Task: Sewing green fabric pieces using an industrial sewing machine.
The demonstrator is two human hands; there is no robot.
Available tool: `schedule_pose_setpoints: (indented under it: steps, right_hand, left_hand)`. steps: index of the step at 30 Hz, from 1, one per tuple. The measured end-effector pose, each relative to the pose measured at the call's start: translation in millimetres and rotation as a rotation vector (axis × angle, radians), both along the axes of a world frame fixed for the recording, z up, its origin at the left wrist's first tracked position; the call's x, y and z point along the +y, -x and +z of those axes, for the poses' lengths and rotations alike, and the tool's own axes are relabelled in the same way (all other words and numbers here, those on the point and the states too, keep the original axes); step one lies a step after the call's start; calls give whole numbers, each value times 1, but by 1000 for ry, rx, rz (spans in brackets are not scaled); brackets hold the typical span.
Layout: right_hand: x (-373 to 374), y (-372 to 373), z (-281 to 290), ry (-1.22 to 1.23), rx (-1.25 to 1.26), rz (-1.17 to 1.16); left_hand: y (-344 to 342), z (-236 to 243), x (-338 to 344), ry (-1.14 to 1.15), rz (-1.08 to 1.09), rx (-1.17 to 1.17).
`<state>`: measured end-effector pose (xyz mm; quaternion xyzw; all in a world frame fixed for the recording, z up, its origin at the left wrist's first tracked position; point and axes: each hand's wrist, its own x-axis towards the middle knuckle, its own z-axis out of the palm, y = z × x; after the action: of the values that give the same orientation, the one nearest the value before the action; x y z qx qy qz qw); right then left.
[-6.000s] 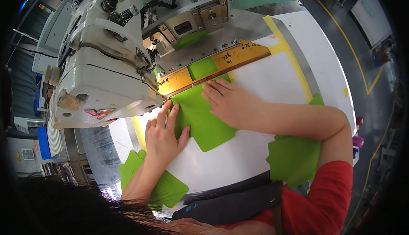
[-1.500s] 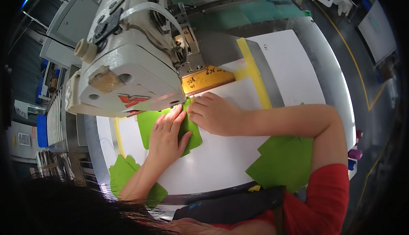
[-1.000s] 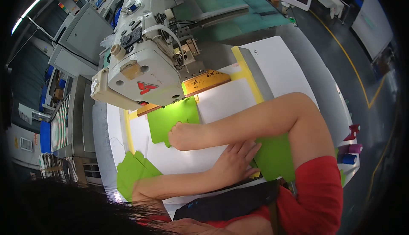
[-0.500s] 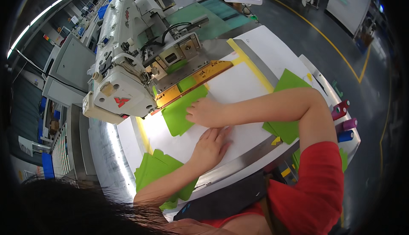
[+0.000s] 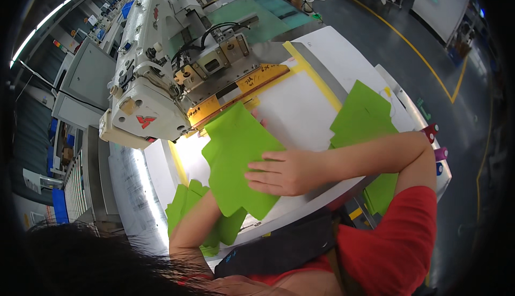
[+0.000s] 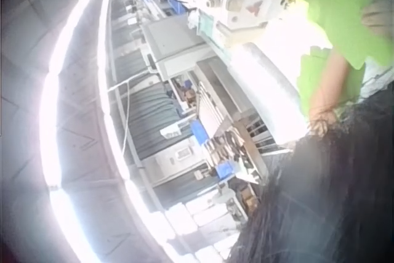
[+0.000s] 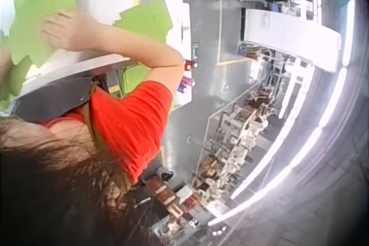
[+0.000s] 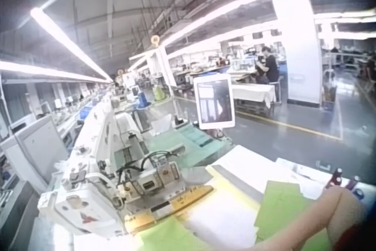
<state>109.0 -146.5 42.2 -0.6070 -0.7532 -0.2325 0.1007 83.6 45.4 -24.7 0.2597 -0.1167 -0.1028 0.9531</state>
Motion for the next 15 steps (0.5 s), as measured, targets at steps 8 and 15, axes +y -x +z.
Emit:
schedule_pose_setpoints:
  steps: [8,15]
  right_hand:
    - [-43,19,3,23,-14,26]
    - [-56,36,10,-10,-32,18]
  left_hand:
    - [17,48,-25,-57,1,-126]
    - [30,52,-32,8,-73,-186]
